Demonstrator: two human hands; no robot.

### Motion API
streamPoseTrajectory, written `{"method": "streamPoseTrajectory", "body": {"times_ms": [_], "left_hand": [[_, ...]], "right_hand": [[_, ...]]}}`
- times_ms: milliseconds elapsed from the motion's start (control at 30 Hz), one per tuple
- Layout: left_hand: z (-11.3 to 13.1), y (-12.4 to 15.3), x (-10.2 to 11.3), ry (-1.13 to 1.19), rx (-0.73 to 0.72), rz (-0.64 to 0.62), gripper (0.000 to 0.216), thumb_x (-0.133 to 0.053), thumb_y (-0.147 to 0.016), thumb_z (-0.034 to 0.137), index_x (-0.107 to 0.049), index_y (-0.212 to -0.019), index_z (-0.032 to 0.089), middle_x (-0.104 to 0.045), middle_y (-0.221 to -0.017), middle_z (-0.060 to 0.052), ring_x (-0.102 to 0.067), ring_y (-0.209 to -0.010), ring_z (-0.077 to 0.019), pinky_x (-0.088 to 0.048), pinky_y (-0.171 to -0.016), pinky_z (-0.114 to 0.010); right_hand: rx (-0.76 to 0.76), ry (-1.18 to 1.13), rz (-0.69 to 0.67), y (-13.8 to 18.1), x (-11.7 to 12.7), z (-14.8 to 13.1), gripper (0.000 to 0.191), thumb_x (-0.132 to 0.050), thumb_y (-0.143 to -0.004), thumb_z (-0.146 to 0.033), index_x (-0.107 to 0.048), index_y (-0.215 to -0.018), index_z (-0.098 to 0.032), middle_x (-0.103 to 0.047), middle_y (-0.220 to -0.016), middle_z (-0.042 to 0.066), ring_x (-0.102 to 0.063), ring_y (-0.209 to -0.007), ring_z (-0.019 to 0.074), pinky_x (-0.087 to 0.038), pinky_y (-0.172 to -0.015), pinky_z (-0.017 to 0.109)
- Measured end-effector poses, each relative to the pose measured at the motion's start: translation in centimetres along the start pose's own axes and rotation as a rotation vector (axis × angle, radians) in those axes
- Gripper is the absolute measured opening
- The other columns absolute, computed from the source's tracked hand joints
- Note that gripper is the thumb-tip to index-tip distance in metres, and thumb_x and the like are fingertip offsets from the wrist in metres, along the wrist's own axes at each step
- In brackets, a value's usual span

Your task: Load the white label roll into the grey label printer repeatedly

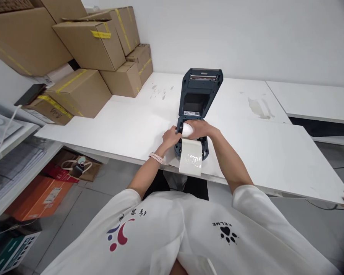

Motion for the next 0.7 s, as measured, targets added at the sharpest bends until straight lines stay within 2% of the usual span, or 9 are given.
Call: {"method": "streamPoseTrajectory", "body": {"times_ms": [100, 200, 267, 367, 467, 533, 633, 700], "left_hand": [[-0.1, 0.2, 0.1, 0.025, 0.001, -0.002, 0.041, -0.052, -0.086, 0.029, -0.059, -0.126, 0.022, -0.074, -0.113, -0.012, -0.068, -0.107, -0.0329, -0.049, -0.085, -0.041], [0.0, 0.3, 0.1, 0.038, -0.004, 0.006, 0.041, -0.052, -0.086, 0.029, -0.059, -0.125, 0.022, -0.074, -0.109, -0.011, -0.067, -0.107, -0.0322, -0.049, -0.085, -0.041], [0.1, 0.3, 0.1, 0.046, 0.001, 0.006, 0.042, -0.05, -0.086, 0.029, -0.059, -0.126, 0.021, -0.074, -0.106, -0.011, -0.068, -0.105, -0.0315, -0.049, -0.085, -0.041], [0.1, 0.2, 0.0, 0.044, 0.02, 0.006, 0.043, -0.05, -0.085, 0.027, -0.059, -0.127, 0.021, -0.075, -0.102, -0.01, -0.068, -0.102, -0.0312, -0.049, -0.083, -0.04], [0.1, 0.1, -0.1, 0.05, 0.012, 0.004, 0.043, -0.049, -0.086, 0.028, -0.059, -0.127, 0.021, -0.075, -0.102, -0.01, -0.068, -0.1, -0.0311, -0.049, -0.081, -0.04], [0.0, 0.1, -0.1, 0.05, 0.017, 0.001, 0.043, -0.049, -0.086, 0.028, -0.059, -0.127, 0.021, -0.074, -0.104, -0.01, -0.069, -0.1, -0.0303, -0.049, -0.08, -0.039], [0.0, 0.1, -0.1, 0.041, 0.029, 0.002, 0.044, -0.05, -0.086, 0.028, -0.058, -0.128, 0.021, -0.074, -0.106, -0.009, -0.069, -0.1, -0.0294, -0.049, -0.08, -0.037], [0.0, 0.1, -0.1, 0.033, 0.033, 0.005, 0.044, -0.05, -0.086, 0.028, -0.058, -0.129, 0.022, -0.074, -0.106, -0.009, -0.069, -0.101, -0.0295, -0.049, -0.081, -0.037]], "right_hand": [[0.113, -0.321, 0.137, 4.1, 1.8, 1.3, 0.077, -0.083, -0.067, -0.039, -0.055, -0.138, -0.027, -0.064, -0.137, 0.007, -0.063, -0.122, 0.0339, -0.053, -0.102, 0.049], [0.124, -0.624, 0.398, 9.0, 1.6, 4.2, 0.082, -0.088, -0.065, -0.045, -0.053, -0.139, -0.032, -0.059, -0.143, 0.006, -0.057, -0.131, 0.0346, -0.048, -0.11, 0.051], [0.073, -0.803, 0.61, 11.2, -0.4, 6.7, 0.089, -0.091, -0.061, -0.047, -0.05, -0.14, -0.034, -0.055, -0.147, 0.009, -0.053, -0.135, 0.0349, -0.046, -0.113, 0.048], [-0.086, -1.013, 0.768, 12.4, -5.2, 10.2, 0.095, -0.09, -0.056, -0.056, -0.047, -0.138, -0.032, -0.056, -0.146, 0.014, -0.054, -0.135, 0.0363, -0.046, -0.113, 0.049], [-0.245, -1.084, 0.806, 12.3, -9.0, 12.0, 0.099, -0.089, -0.052, -0.055, -0.045, -0.136, -0.028, -0.057, -0.145, 0.015, -0.056, -0.134, 0.0369, -0.044, -0.115, 0.055], [-0.337, -1.047, 0.803, 12.3, -10.3, 12.2, 0.095, -0.088, -0.053, -0.049, -0.045, -0.135, -0.026, -0.057, -0.145, 0.017, -0.056, -0.135, 0.0355, -0.042, -0.116, 0.055], [-0.478, -0.926, 0.794, 12.4, -10.6, 11.8, 0.087, -0.086, -0.054, -0.039, -0.051, -0.131, -0.022, -0.059, -0.142, 0.018, -0.055, -0.134, 0.036, -0.04, -0.117, 0.055], [-0.528, -0.912, 0.81, 12.2, -10.0, 11.2, 0.081, -0.086, -0.053, -0.04, -0.056, -0.125, -0.019, -0.063, -0.136, 0.018, -0.058, -0.128, 0.0388, -0.043, -0.112, 0.059]]}}
Point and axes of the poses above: each hand's wrist, its own y-axis away from the middle knuckle, its own x-axis out of the back of the hand, z = x × y, the point moved 2 cm from there along -y, towards the middle knuckle
